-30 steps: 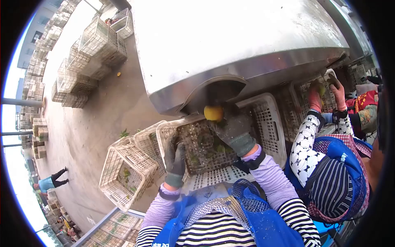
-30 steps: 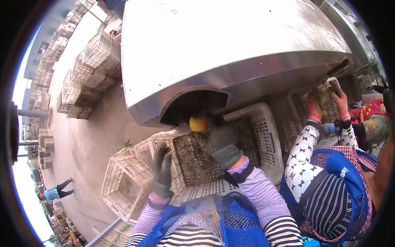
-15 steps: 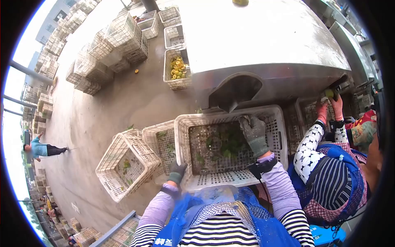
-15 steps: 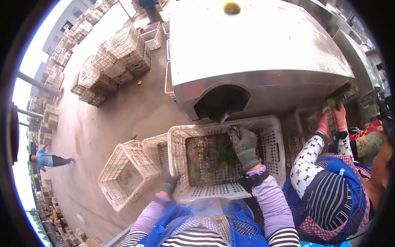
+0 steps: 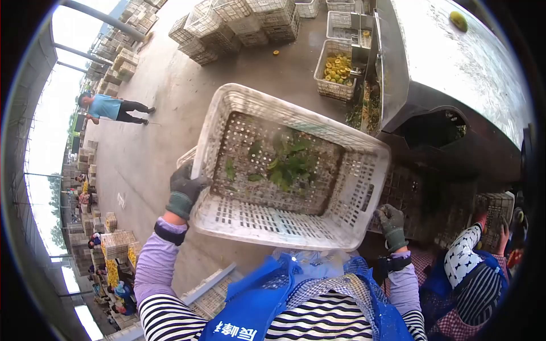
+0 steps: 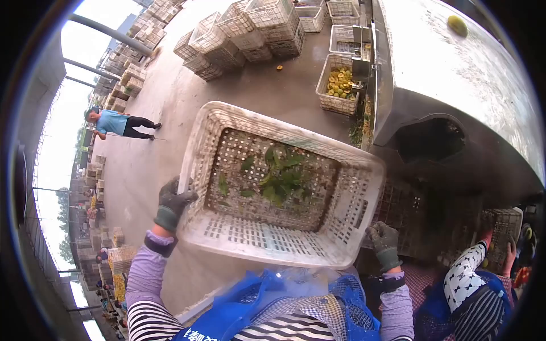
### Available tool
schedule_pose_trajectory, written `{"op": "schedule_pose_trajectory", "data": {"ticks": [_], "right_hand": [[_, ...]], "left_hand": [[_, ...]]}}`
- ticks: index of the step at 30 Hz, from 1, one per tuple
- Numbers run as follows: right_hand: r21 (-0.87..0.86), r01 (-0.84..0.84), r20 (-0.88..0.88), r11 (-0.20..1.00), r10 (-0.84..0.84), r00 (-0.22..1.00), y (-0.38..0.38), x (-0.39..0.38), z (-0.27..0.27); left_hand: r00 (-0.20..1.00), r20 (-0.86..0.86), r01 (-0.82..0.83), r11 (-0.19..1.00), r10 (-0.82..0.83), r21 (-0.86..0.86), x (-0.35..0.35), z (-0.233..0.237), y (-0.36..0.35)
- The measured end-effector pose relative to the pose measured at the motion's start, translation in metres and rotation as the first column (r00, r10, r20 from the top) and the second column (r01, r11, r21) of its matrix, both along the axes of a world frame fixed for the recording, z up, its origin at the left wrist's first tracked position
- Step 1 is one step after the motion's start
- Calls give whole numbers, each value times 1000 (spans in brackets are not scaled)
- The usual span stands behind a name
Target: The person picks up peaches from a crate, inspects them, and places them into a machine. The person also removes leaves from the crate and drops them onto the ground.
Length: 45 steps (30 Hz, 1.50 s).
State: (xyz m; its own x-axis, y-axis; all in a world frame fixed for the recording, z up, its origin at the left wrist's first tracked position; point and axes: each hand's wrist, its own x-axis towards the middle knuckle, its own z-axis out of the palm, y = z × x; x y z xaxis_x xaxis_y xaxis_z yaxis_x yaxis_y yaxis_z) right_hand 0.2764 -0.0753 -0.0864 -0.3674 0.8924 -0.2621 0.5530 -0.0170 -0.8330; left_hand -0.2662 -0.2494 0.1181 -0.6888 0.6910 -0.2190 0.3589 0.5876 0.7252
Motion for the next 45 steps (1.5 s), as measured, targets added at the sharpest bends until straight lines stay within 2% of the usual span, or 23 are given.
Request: {"op": "schedule_pose_trajectory", "data": {"ticks": [1,3,6,8,11,12,14,15,18,19,20,21,23,27,29,31,32,36,39,42,43,44,45], "right_hand": [[107,-29,34,994,26,999,-5,-14,-4],[-22,-103,20,994,104,994,-5,-40,-7],[13,-139,25,990,139,990,-10,-51,-25],[38,-140,91,989,136,987,-17,-43,-46],[-10,-117,199,993,116,973,-11,-46,-9],[-108,-64,240,992,89,967,-9,-43,-7],[-78,-106,303,991,125,945,-10,-33,-21],[-64,-145,316,987,158,936,-7,-35,-28],[-369,-3,264,929,108,958,-8,-42,-8],[-387,0,234,922,99,967,-7,-46,-12],[-406,1,205,914,90,975,-6,-47,-19],[-422,29,188,906,56,981,-7,-44,-23],[-400,-7,273,917,126,954,-6,-46,-25],[-309,-158,355,938,268,896,0,-53,-36],[-266,-255,414,930,349,841,7,-51,-49],[-221,-413,380,883,468,798,10,-53,-72],[-204,-441,434,874,485,759,17,-53,-71],[-57,-666,397,744,629,668,11,-61,-50],[-299,-438,238,848,510,826,7,-68,-33],[-376,-344,275,860,458,845,-4,-60,-33],[-373,-347,299,861,465,833,-7,-55,-36],[-370,-349,324,861,472,820,-5,-49,-40],[-367,-352,348,861,478,807,-2,-48,-41]], "left_hand": [[992,71,-113,989,107,96,-14,23,-12],[985,-111,-111,978,132,174,-43,68,-41],[916,-140,-316,893,375,320,-98,95,-98],[873,-140,-427,870,468,247,-125,110,-129],[793,-49,-563,762,607,321,-155,83,-203],[683,-83,-685,675,726,273,-164,69,-226],[564,222,-822,516,795,240,-173,35,-288],[572,224,-813,508,789,284,-144,34,-296],[411,398,-911,375,820,169,-159,-42,-400],[414,357,-910,372,837,182,-118,-42,-381],[372,509,-927,339,776,159,-106,-64,-410],[345,564,-937,309,750,162,-61,-53,-359],[266,722,-939,340,639,45,-46,-102,-421],[246,713,-968,137,657,209,58,-158,-439],[198,708,-979,173,678,108,83,-188,-463],[50,487,-998,58,872,-1,128,-191,-479],[40,585,-999,37,810,16,140,-166,-442],[17,860,-988,-121,509,91,197,-173,-493],[52,848,-982,-129,528,140,225,-179,-496],[-62,849,-966,-245,525,81,253,-160,-495],[-53,850,-961,-258,524,99,260,-176,-507],[133,613,-985,33,779,172,269,-201,-525],[350,304,-937,326,886,128,280,-229,-552]]}}
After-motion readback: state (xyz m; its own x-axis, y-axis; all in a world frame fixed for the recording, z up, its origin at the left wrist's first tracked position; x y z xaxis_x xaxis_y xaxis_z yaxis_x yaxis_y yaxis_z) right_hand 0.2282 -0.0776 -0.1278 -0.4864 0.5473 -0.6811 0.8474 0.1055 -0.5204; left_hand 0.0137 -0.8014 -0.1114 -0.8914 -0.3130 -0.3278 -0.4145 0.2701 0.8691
